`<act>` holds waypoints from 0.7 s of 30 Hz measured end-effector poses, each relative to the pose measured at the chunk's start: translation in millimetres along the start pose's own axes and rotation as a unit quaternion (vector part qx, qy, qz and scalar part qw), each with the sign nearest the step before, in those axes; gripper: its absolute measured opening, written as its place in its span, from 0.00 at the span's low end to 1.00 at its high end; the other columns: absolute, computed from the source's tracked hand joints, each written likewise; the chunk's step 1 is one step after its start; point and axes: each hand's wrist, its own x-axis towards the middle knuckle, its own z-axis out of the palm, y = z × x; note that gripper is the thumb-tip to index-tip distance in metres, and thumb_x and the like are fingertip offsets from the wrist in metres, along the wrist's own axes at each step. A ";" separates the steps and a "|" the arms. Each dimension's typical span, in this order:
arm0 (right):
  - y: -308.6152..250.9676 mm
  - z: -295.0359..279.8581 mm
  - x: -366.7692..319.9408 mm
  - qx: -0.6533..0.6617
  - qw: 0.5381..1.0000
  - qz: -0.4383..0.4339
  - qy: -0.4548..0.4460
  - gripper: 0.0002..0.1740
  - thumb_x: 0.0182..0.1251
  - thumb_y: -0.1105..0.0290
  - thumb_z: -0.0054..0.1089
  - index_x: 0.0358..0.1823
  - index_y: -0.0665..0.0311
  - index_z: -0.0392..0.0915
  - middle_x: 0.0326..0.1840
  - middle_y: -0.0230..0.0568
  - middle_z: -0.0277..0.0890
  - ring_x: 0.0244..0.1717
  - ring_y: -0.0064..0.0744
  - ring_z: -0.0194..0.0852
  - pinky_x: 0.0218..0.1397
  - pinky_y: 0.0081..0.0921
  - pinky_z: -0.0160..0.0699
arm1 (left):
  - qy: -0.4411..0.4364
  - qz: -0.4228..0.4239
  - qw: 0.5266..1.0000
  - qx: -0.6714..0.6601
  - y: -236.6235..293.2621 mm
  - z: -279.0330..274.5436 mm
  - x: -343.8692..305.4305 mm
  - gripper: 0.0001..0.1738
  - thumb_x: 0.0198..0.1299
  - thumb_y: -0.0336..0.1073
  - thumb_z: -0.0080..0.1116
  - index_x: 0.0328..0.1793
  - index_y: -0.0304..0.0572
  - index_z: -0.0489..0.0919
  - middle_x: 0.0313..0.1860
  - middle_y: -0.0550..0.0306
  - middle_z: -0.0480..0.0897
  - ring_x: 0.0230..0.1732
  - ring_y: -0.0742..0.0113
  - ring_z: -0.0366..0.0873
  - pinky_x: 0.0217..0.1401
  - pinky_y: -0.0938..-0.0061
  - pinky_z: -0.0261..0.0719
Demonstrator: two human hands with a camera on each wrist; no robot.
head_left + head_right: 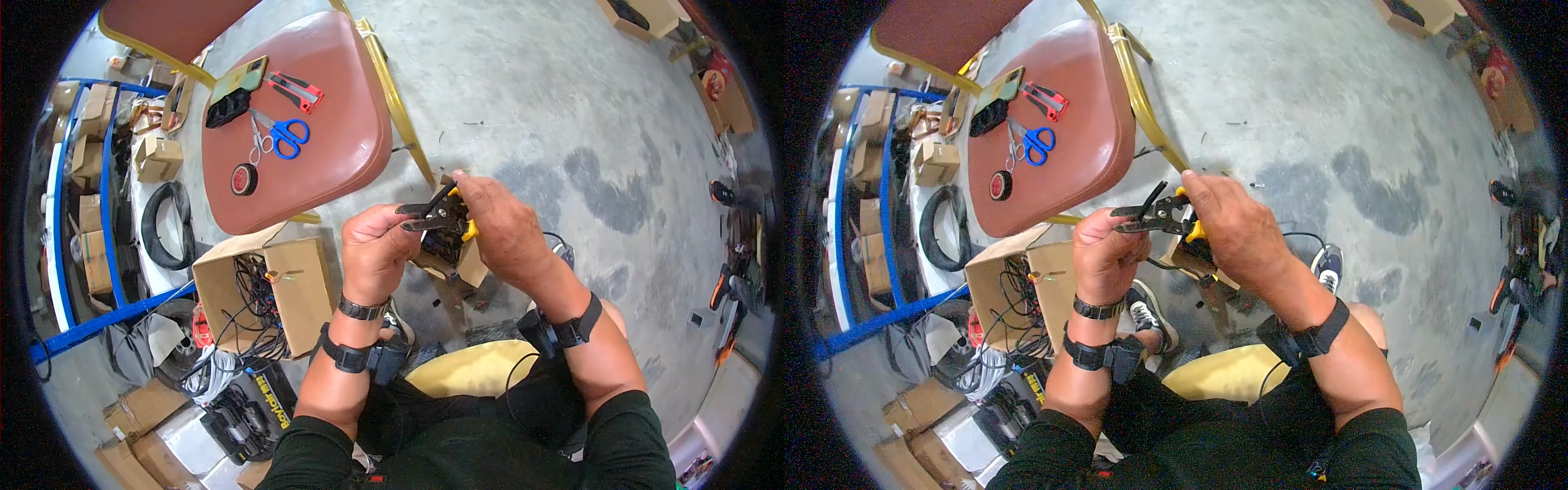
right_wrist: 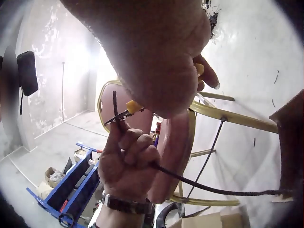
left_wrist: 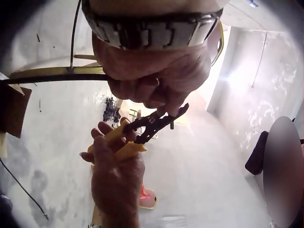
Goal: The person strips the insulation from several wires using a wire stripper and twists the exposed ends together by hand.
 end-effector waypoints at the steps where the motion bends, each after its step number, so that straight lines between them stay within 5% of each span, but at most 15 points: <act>1: 1.3 0.8 0.8 0.003 1.000 -0.010 0.014 0.30 0.59 0.77 0.54 0.66 0.69 0.65 0.56 0.52 0.75 0.57 0.53 0.75 0.58 0.41 0.79 | -0.006 -0.009 1.000 -0.003 1.2 0.8 -0.1 0.09 0.61 0.33 0.64 0.42 0.34 0.81 0.24 0.61 0.77 0.18 0.76 0.63 0.22 0.77 0.58; 8: 4.8 1.3 3.9 -0.013 0.999 -0.032 0.041 0.29 0.58 0.78 0.54 0.64 0.69 0.66 0.56 0.52 0.73 0.58 0.53 0.73 0.61 0.41 0.77 | -0.043 -0.061 0.995 -0.066 -1.1 -1.4 -0.8 0.11 0.60 0.37 0.66 0.38 0.36 0.79 0.22 0.60 0.75 0.17 0.75 0.61 0.21 0.75 0.58; 14: 2.5 -2.2 4.6 -0.053 0.997 -0.036 0.033 0.21 0.59 0.76 0.53 0.57 0.66 0.70 0.47 0.47 0.76 0.48 0.48 0.76 0.47 0.43 0.74 | -0.055 -0.075 0.994 -0.063 -1.3 -7.1 0.4 0.10 0.62 0.37 0.64 0.38 0.37 0.79 0.22 0.60 0.74 0.17 0.75 0.61 0.21 0.75 0.59; 21: -5.7 -6.0 5.0 -0.080 0.996 0.018 -0.043 0.09 0.58 0.72 0.55 0.39 0.62 0.69 0.31 0.41 0.73 0.36 0.47 0.74 0.38 0.42 0.64 | 0.073 -0.001 0.995 0.064 -0.9 1.0 4.7 0.06 0.66 0.32 0.60 0.39 0.36 0.80 0.23 0.63 0.76 0.19 0.78 0.63 0.21 0.81 0.58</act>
